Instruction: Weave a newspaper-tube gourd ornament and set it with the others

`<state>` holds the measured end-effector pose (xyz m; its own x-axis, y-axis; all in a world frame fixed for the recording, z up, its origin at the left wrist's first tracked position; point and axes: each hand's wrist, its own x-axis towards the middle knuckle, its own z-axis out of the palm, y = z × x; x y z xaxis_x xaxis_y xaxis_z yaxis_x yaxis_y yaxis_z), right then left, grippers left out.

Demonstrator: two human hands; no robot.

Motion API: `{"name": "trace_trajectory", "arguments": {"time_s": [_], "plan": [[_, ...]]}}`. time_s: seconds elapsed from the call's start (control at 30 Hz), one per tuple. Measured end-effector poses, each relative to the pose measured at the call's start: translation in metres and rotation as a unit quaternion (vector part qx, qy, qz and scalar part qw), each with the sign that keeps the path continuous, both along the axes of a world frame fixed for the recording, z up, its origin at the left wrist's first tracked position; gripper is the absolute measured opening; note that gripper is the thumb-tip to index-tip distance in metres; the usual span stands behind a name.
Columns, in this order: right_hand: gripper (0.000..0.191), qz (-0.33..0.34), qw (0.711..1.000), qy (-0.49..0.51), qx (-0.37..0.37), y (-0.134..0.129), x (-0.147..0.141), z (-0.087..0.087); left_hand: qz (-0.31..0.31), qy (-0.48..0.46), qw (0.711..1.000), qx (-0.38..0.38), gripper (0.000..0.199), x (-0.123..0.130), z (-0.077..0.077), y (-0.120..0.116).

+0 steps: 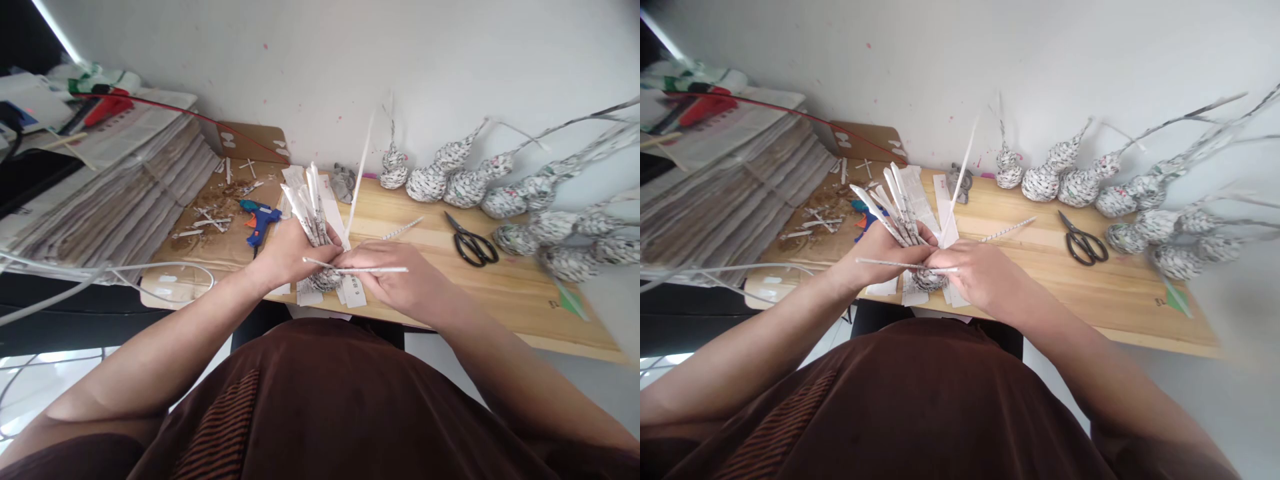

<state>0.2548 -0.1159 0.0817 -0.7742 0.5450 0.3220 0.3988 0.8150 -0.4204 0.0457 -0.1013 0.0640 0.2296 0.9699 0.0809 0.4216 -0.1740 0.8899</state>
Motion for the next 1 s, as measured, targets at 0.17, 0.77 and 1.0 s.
{"name": "trace_trajectory", "arguments": {"time_s": [0.17,0.77,1.0], "plan": [[0.023,-0.021,0.999,0.024,0.017,0.005,-0.003,-0.005,0.003,0.011,1.000,-0.001,0.010,0.001,0.000,0.001],[0.016,-0.162,0.983,0.085,0.018,-0.006,-0.015,-0.011,0.016,0.033,0.999,-0.001,0.007,0.002,0.004,0.001],[0.023,-0.114,0.988,0.026,0.100,-0.005,-0.011,-0.019,0.016,0.032,0.999,0.002,0.010,0.000,0.000,0.001]]}}
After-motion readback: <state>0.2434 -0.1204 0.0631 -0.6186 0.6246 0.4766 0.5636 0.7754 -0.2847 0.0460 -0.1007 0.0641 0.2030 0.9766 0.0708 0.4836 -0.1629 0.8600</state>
